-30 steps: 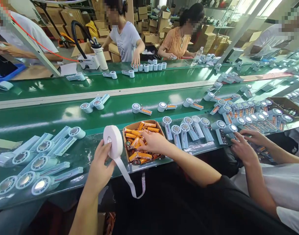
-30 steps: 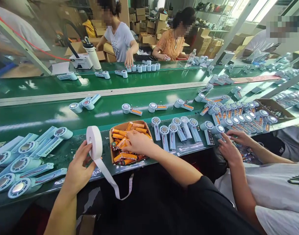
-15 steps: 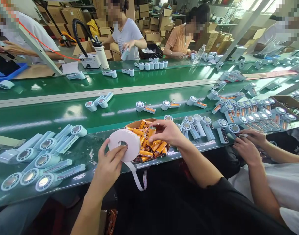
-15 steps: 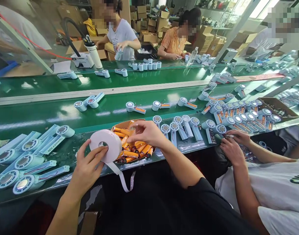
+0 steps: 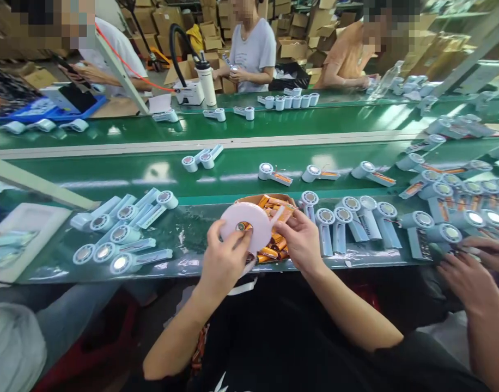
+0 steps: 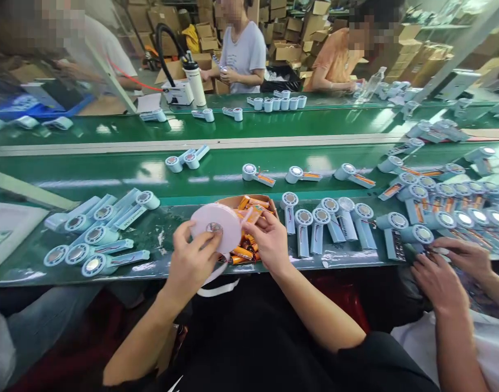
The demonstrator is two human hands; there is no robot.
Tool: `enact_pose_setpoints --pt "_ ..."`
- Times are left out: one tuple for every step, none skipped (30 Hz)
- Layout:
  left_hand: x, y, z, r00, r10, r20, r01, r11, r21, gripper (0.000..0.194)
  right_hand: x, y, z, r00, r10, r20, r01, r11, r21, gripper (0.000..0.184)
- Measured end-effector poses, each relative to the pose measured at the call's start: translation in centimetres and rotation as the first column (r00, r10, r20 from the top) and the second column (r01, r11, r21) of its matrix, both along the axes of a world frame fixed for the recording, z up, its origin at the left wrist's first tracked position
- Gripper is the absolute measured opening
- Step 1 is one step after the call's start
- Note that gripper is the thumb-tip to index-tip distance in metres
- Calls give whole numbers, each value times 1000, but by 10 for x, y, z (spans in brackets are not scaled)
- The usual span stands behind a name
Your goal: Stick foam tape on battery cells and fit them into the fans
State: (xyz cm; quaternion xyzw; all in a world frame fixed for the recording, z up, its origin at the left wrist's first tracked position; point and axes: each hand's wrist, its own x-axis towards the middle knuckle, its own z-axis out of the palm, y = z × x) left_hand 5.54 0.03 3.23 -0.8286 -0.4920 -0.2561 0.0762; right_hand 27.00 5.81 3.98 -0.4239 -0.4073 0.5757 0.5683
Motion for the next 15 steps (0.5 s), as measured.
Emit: enact_pose_setpoints --pt "9 -2 -5 1000 -18 18 18 1000 -20 46 4 8 2 994 -100 -49 100 995 -7 46" --pt "16 -4 -9 998 -55 31 56 997 -49 45 10 19 6 975 -199 -94 201 980 3 43" --pt "23 -4 -12 994 -106 36 109 990 -93 46 18 34 13 945 -297 -138 304 952 28 41" --pt "26 -2 -13 987 -159 39 163 975 -153 48 27 50 21 903 -388 -183 406 911 69 38" --pt "26 3 -11 979 -200 47 206 952 -225 51 37 64 30 863 -455 -219 485 868 109 35" --pt "21 12 -7 971 -232 65 240 922 -303 56 46 76 39 857 -467 -218 502 852 150 34" --pt "10 22 -2 963 -254 91 269 883 -385 63 53 83 46 872 -448 -196 482 856 187 34" --pt "-5 35 4 959 -256 124 284 840 -462 68 59 85 50 902 -404 -151 428 878 214 36" --pt "-25 50 11 959 -235 157 283 802 -526 68 65 83 52 931 -351 -97 364 902 231 39" --pt "-48 64 17 969 -176 175 246 787 -566 61 70 76 50 950 -310 -47 312 920 235 44" --pt "-74 79 22 985 -65 159 147 798 -584 50 75 68 46 956 -293 -9 287 930 231 49" --pt "-101 92 26 990 84 109 -7 821 -571 45 81 58 39 956 -291 22 279 935 218 54" --pt "-128 104 28 974 225 29 -176 827 -534 45 87 49 31 951 -305 44 290 936 200 58" --pt "-152 115 29 947 313 -69 -304 809 -504 46 94 40 22 946 -318 62 303 936 179 59" --pt "-174 125 29 925 352 -144 -375 782 -498 47 101 34 14 942 -326 75 312 937 158 58"
